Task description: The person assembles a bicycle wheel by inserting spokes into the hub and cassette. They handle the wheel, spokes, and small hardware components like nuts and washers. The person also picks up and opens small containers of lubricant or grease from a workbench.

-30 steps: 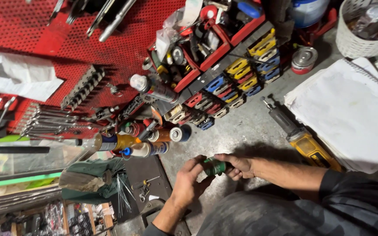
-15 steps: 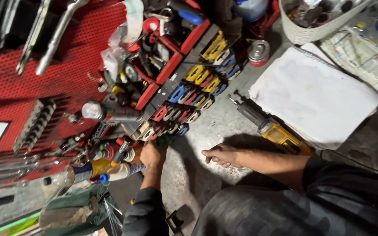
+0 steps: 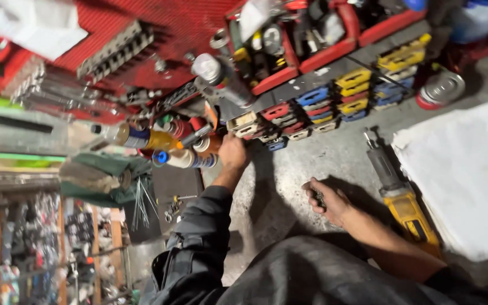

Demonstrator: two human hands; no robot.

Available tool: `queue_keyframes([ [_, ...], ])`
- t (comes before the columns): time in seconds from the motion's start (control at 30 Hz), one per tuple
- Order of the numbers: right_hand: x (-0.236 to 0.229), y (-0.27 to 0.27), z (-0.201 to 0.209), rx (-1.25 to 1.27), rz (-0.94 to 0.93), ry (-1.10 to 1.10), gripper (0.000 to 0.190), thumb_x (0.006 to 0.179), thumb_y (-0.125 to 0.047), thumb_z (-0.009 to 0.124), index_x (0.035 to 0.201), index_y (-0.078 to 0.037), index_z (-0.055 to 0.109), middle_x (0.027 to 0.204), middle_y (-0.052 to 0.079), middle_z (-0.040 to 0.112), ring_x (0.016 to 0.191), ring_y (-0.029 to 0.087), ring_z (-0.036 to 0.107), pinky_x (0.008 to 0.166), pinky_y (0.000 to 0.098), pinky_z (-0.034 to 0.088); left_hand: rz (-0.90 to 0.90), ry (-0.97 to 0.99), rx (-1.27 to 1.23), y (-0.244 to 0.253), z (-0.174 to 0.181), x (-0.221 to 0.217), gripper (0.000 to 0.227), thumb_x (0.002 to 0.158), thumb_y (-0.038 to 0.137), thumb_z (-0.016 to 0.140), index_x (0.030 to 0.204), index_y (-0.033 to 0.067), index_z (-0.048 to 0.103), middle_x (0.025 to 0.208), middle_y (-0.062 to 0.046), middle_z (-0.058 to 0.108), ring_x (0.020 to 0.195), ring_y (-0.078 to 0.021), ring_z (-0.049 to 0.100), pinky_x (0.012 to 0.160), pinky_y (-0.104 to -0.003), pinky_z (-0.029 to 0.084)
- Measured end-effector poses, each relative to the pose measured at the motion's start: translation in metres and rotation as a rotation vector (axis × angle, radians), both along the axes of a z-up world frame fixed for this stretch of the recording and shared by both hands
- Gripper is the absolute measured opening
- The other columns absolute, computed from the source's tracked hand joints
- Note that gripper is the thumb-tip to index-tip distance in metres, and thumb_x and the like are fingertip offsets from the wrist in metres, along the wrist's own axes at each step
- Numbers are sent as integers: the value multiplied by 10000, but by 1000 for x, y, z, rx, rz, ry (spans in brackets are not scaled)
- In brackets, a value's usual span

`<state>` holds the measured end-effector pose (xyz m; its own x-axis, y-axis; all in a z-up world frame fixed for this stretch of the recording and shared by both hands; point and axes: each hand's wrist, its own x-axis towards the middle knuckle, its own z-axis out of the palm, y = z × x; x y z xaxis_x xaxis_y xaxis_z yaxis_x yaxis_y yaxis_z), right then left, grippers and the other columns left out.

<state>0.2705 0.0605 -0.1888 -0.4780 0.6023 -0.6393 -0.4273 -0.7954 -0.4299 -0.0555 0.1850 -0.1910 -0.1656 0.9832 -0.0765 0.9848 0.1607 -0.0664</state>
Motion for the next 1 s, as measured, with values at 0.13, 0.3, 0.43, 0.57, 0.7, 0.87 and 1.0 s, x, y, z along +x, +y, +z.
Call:
queue_keyframes([
  [0.13, -3, 7, -37, 1, -140, -25, 282, 1043, -193, 532, 1211, -5, 659, 927, 104, 644, 734, 195, 655, 526, 229, 477, -51, -369, 83, -48, 83, 53, 363, 795, 254, 796, 1124, 167, 671, 1277, -60, 582, 1182, -336, 633, 966, -461, 588],
  [0.3, 4, 1, -2, 64, -16, -91, 289, 1028, -232, 579, 1224, -46, 678, 773, 99, 556, 564, 193, 529, 455, 228, 428, -19, -711, 215, -131, 73, 68, 214, 862, 245, 775, 1040, 156, 697, 1204, -66, 669, 1118, -325, 671, 928, -429, 572],
  [0.43, -2, -11, 16, 61, 35, -44, 422, 1078, -503, 526, 915, -129, 633, 486, -49, 279, 282, 70, 283, 255, 157, 211, 55, -973, 176, -189, 58, 75, 161, 853, 246, 809, 953, 163, 713, 1056, -34, 732, 993, -297, 731, 852, -378, 589],
  [0.57, -9, -19, 19, 51, 98, -16, 453, 1112, -464, 448, 802, -142, 521, 464, -66, 244, 273, 63, 278, 241, 169, 203, 87, -1024, 157, -226, 74, 82, 145, 842, 236, 797, 938, 159, 721, 976, -58, 741, 971, -309, 734, 831, -403, 595],
  [0.7, -18, -24, 30, 106, 119, -25, 197, 1087, -277, 500, 1021, -123, 603, 674, -16, 411, 461, 77, 397, 327, 158, 271, 80, -1111, 180, -243, 82, 85, 136, 855, 251, 788, 953, 169, 741, 954, -68, 751, 971, -302, 738, 838, -406, 590],
  [0.87, -39, -40, 71, 231, 117, -45, 161, 1047, -102, 535, 1191, -98, 605, 933, 44, 583, 663, 75, 469, 414, 109, 301, 118, -1263, 226, -266, 77, 82, 192, 906, 268, 747, 1020, 114, 748, 979, -156, 757, 1000, -373, 725, 877, -476, 578],
  [1.0, -66, -62, 81, 325, 183, -50, 311, 1096, -412, 480, 906, -168, 510, 587, -80, 280, 402, 42, 289, 306, 147, 204, 303, -1593, 165, -294, 70, 78, 262, 971, 288, 685, 1035, 41, 741, 962, -197, 765, 911, -307, 740, 792, -414, 603],
])
